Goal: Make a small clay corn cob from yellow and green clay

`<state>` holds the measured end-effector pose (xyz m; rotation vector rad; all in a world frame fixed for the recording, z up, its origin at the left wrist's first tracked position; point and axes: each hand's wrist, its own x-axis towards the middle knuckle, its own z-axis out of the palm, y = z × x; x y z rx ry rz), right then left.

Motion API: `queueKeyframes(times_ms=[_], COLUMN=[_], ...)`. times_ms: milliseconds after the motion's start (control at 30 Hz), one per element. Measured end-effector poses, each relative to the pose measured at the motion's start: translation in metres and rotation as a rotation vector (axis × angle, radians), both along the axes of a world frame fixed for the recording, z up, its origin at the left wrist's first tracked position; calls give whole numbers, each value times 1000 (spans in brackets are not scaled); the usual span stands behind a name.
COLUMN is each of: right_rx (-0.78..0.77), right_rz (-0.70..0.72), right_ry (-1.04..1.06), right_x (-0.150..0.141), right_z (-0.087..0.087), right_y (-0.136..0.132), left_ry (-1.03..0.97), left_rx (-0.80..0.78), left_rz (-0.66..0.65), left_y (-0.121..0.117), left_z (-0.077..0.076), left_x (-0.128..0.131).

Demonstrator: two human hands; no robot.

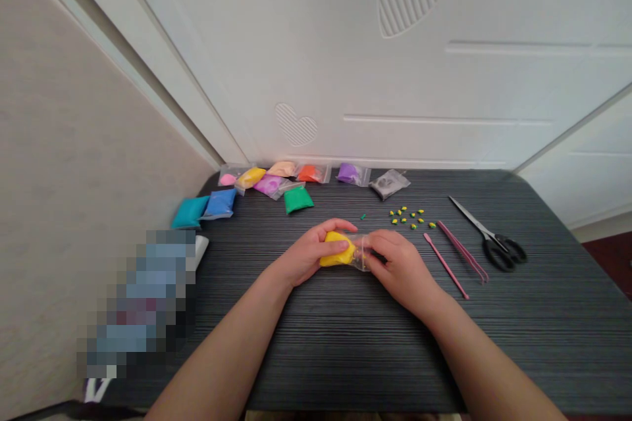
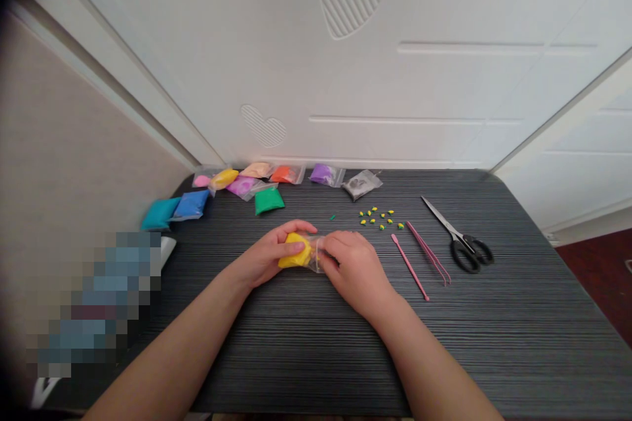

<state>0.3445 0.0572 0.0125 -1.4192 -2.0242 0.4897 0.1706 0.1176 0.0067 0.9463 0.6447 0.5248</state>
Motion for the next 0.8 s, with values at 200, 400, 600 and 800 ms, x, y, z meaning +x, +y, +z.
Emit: queueKeyframes(times_ms=[200, 400, 600, 800], right_rx=[-43, -54, -73, -94], right_rz=[2, 2, 13, 17], right_ry=[50, 40, 36, 56], right_x=[-2, -2, -2, -2], right_z=[-1, -1, -1, 0], right_y=[0, 0, 1, -1], left_ry=[16, 20, 40, 41], left_rx=[10, 23, 53, 56], left_rz=[13, 7, 7, -16], left_y=[1, 0, 0, 0], left_z=[-3, -3, -4, -4], left_x=[0, 1, 0, 0])
